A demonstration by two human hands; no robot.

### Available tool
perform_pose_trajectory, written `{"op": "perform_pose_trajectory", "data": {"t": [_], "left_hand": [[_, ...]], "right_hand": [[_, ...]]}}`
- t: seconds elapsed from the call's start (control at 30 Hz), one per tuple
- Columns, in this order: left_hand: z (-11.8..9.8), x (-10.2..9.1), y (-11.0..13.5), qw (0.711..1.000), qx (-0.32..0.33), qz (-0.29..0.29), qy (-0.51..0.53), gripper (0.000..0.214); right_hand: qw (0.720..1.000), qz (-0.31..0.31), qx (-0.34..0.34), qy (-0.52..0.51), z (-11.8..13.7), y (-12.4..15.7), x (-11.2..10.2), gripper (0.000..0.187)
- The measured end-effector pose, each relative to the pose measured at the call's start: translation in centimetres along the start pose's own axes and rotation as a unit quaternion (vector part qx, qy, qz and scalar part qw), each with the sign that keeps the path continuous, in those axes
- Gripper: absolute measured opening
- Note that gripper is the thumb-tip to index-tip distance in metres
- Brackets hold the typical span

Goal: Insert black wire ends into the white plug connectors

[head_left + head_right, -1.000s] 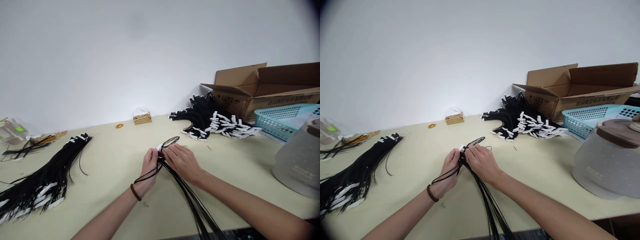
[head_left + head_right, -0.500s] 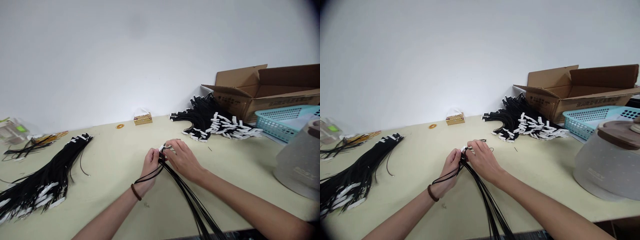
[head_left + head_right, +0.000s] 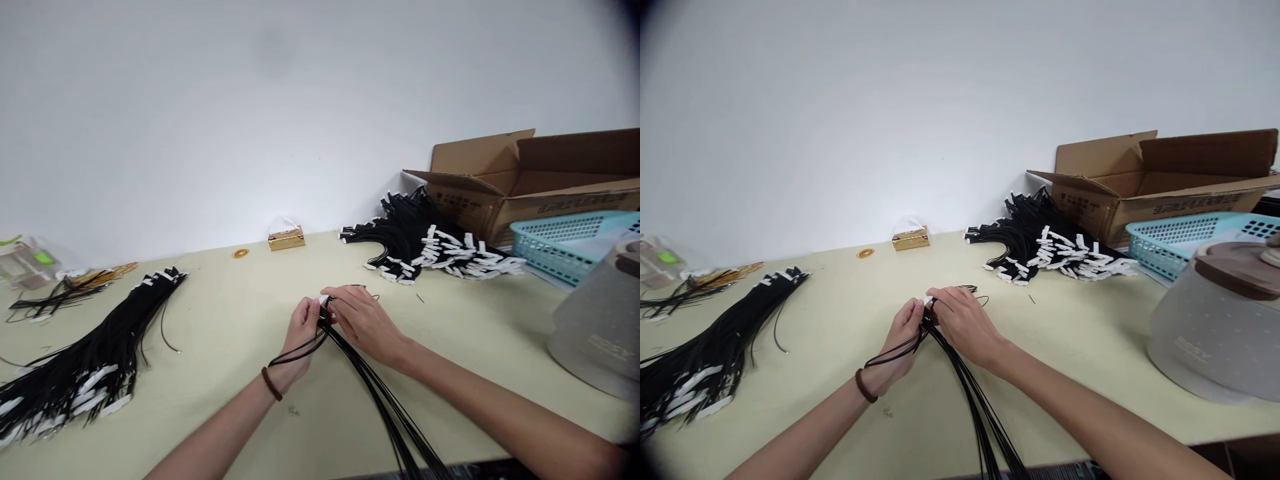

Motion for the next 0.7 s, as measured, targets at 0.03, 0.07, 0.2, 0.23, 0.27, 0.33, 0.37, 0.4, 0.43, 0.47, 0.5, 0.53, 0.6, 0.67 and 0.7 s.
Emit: {"op": "perform_pose_trajectory", "data": {"t": [0.03, 0.07, 0.2, 0.23, 0.27, 0.33, 0.37, 0.4, 0.43, 0.47, 0.5, 0.53, 0.6, 0.67, 0.7], "left_hand": [[0.01, 0.03, 0.0, 1.0, -0.002, 0.002, 0.002, 0.035], [0.04, 0.05, 0.0, 1.0, -0.004, 0.004, 0.003, 0.035], [0.11, 0.09, -0.05, 1.0, -0.007, 0.009, 0.007, 0.036], [0.1, 0.09, -0.06, 1.0, -0.006, 0.009, 0.007, 0.036], [0.06, 0.08, -0.06, 1.0, -0.005, 0.007, 0.005, 0.035], [-0.01, 0.06, -0.04, 1.0, -0.002, 0.005, -0.003, 0.035], [-0.03, 0.05, -0.02, 1.0, -0.002, 0.004, -0.007, 0.034], [-0.05, 0.05, 0.0, 1.0, -0.002, 0.005, -0.009, 0.034], [-0.05, 0.05, 0.01, 1.0, -0.002, 0.006, -0.009, 0.034], [-0.03, 0.04, 0.02, 1.0, -0.003, 0.007, -0.006, 0.033], [-0.01, 0.03, 0.03, 1.0, -0.003, 0.007, -0.003, 0.033], [0.02, 0.02, 0.03, 1.0, -0.004, 0.008, 0.002, 0.033], [0.08, 0.04, 0.02, 1.0, -0.01, 0.013, 0.014, 0.033], [0.09, 0.11, 0.02, 0.999, -0.02, 0.019, 0.033, 0.033], [0.06, 0.15, 0.03, 0.998, -0.028, 0.023, 0.045, 0.033]], "right_hand": [[1.0, 0.0, 0.001, 0.0, 0.01, -0.01, -0.02, 0.018], [1.0, 0.001, 0.001, 0.0, 0.02, -0.01, -0.03, 0.018], [1.0, 0.002, 0.0, -0.001, 0.04, 0.01, 0.01, 0.019], [1.0, 0.004, 0.001, -0.002, 0.03, 0.03, 0.04, 0.019], [1.0, 0.006, 0.002, -0.002, 0.01, 0.05, 0.08, 0.02], [1.0, 0.014, 0.005, -0.004, -0.05, 0.07, 0.17, 0.02], [1.0, 0.017, 0.007, -0.007, -0.08, 0.07, 0.21, 0.021], [1.0, 0.019, 0.008, -0.01, -0.11, 0.08, 0.24, 0.021], [1.0, 0.021, 0.009, -0.012, -0.14, 0.08, 0.27, 0.021], [1.0, 0.022, 0.009, -0.014, -0.17, 0.08, 0.3, 0.021], [1.0, 0.023, 0.01, -0.015, -0.21, 0.09, 0.33, 0.021], [1.0, 0.024, 0.011, -0.016, -0.26, 0.1, 0.38, 0.021], [0.999, 0.023, 0.015, -0.02, -0.37, 0.12, 0.45, 0.02], [0.999, 0.022, 0.022, -0.023, -0.53, 0.11, 0.51, 0.018], [0.999, 0.023, 0.026, -0.025, -0.63, 0.09, 0.53, 0.017]]}}
Point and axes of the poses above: each hand's wrist, its own y-axis away from the middle knuckle, its own x-axis out of the palm, z = x × y, the point moved 5 cm from there along -y, towards the middle knuckle, and after that the axes turned 2 degrees about -z, right-handed, at the moved point
